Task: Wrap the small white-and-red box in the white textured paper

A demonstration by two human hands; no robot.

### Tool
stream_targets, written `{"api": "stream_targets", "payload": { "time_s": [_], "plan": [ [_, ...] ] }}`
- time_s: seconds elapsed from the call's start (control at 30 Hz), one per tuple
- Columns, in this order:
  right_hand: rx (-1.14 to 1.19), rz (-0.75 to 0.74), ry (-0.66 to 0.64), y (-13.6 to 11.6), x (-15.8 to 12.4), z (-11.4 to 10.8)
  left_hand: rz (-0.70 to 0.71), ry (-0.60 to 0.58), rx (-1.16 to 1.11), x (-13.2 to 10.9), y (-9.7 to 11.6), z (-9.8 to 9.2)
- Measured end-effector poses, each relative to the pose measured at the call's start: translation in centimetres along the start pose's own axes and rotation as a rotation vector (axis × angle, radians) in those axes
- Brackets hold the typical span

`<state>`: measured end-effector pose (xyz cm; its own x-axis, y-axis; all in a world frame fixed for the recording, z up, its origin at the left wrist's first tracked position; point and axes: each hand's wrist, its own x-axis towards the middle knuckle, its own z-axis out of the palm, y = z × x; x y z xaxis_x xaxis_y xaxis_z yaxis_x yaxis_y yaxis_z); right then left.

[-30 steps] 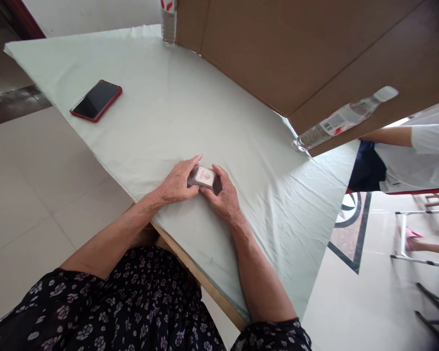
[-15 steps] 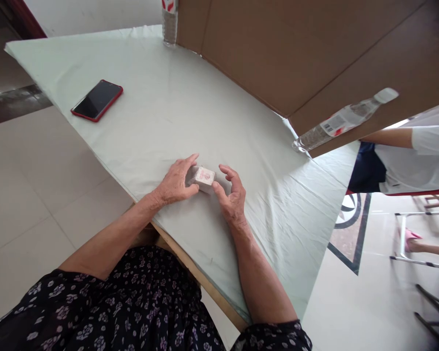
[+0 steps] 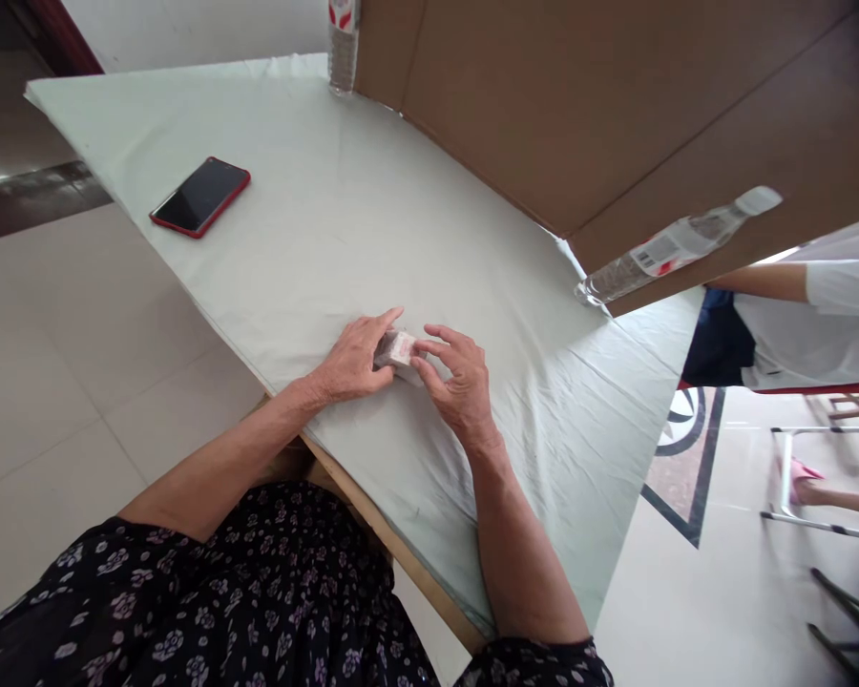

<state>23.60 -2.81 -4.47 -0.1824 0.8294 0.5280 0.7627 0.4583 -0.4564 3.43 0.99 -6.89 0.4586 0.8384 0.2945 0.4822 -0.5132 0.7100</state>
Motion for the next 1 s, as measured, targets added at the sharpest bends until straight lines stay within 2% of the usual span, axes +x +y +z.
{"api": "stream_targets", "payload": {
  "time_s": [0.2, 0.4, 0.53, 0.8, 1.0],
  "plan": [
    [-0.188, -0.127, 0.025, -0.4, 0.5, 0.4, 0.09, 0.03, -0.019, 0.1, -0.2, 0.1],
    [-0.13, -0.056, 0.057, -0.2, 1.7, 0.6, 0.092, 0.023, -0.092, 0.0, -0.2, 0.2],
    [-0.114, -0.036, 0.012, 0.4, 3.1, 0.2, 0.099, 0.035, -0.137, 0.1, -0.4, 0.4],
    [-0.108, 0.004, 0.049, 2.2, 5.5, -0.6, 0.161, 0.052, -0.161, 0.3, -0.5, 0.7],
    [-0.124, 0.015, 0.049, 4.0, 7.5, -0.4, 0.15, 0.011, -0.156, 0.3, -0.3, 0.5]
  ]
}}
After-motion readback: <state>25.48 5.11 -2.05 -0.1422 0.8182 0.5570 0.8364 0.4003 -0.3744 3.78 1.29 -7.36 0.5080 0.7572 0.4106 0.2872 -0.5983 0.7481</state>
